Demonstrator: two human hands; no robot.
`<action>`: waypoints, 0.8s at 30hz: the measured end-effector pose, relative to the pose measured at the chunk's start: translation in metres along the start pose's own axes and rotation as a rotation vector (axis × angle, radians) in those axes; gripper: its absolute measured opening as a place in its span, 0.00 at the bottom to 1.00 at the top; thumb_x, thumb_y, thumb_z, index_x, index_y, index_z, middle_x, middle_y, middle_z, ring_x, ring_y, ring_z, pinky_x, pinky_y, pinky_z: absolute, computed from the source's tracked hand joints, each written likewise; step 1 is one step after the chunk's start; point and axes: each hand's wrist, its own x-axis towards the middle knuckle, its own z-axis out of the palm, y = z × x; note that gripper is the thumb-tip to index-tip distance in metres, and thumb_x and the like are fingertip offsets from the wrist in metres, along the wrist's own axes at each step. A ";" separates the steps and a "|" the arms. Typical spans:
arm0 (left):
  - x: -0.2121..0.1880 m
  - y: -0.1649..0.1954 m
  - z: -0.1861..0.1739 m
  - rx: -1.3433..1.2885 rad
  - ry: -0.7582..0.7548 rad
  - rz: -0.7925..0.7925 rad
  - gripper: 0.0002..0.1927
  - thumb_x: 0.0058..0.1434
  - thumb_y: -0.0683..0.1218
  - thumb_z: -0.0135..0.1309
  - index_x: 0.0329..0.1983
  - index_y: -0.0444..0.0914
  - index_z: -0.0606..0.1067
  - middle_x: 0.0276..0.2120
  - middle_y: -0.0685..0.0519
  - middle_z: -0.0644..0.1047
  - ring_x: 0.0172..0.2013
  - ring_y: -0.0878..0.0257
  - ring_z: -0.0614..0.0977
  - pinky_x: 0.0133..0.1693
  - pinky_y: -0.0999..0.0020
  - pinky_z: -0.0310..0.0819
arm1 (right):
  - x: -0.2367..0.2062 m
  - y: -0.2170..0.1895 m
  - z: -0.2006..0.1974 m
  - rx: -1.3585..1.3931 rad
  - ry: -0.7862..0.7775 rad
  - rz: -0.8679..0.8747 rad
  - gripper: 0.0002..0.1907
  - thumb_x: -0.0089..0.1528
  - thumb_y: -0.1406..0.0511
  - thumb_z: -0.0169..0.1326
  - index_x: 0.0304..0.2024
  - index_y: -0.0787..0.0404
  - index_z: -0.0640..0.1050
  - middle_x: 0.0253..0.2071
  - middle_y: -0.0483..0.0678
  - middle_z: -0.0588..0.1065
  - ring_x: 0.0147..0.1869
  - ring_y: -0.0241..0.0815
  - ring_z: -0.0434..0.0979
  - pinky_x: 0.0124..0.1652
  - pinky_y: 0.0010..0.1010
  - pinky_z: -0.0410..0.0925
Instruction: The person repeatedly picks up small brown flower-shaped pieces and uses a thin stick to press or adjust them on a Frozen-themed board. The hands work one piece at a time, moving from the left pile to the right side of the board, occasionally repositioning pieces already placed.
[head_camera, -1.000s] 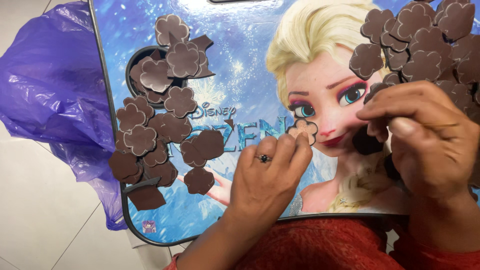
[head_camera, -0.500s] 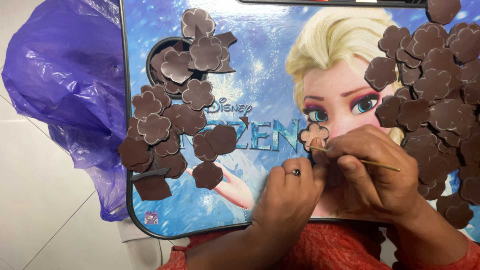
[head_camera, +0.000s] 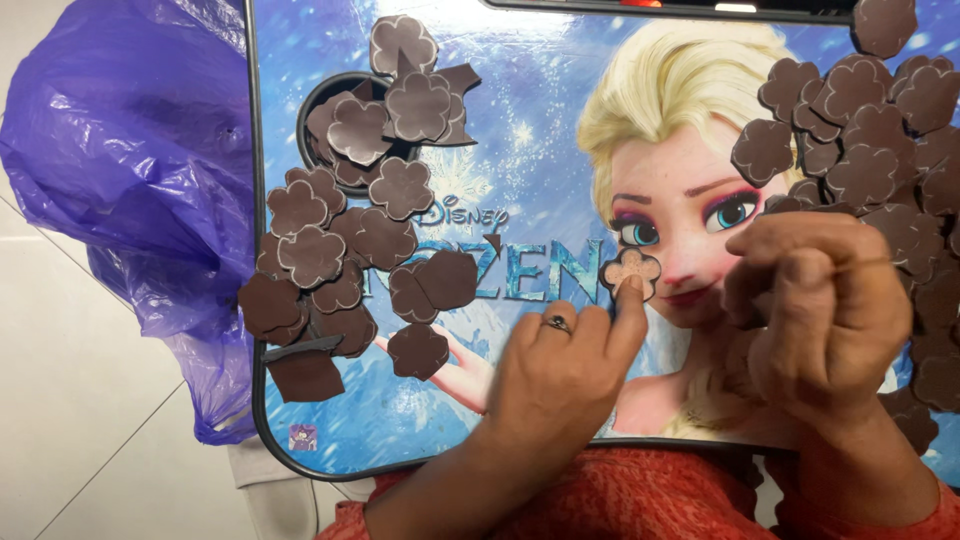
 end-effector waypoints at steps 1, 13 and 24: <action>0.001 -0.002 0.001 -0.089 0.025 -0.034 0.22 0.64 0.47 0.55 0.61 0.39 0.76 0.28 0.55 0.70 0.33 0.61 0.74 0.35 0.64 0.65 | 0.004 -0.003 -0.001 -0.099 -0.040 0.009 0.09 0.68 0.66 0.50 0.48 0.63 0.75 0.41 0.51 0.78 0.30 0.34 0.73 0.31 0.24 0.67; 0.009 -0.007 0.000 -0.330 0.056 -0.135 0.18 0.65 0.45 0.60 0.58 0.41 0.77 0.26 0.54 0.73 0.30 0.57 0.76 0.34 0.59 0.67 | 0.018 -0.012 -0.002 -0.610 -0.389 -0.164 0.25 0.51 0.61 0.70 0.50 0.58 0.82 0.47 0.52 0.76 0.45 0.47 0.81 0.41 0.35 0.74; 0.016 -0.003 -0.001 -0.428 0.055 -0.303 0.17 0.64 0.45 0.60 0.56 0.39 0.76 0.30 0.49 0.79 0.30 0.53 0.78 0.35 0.57 0.70 | 0.018 -0.011 -0.004 -0.621 -0.373 -0.183 0.22 0.52 0.60 0.69 0.49 0.57 0.82 0.48 0.52 0.76 0.44 0.48 0.81 0.40 0.36 0.74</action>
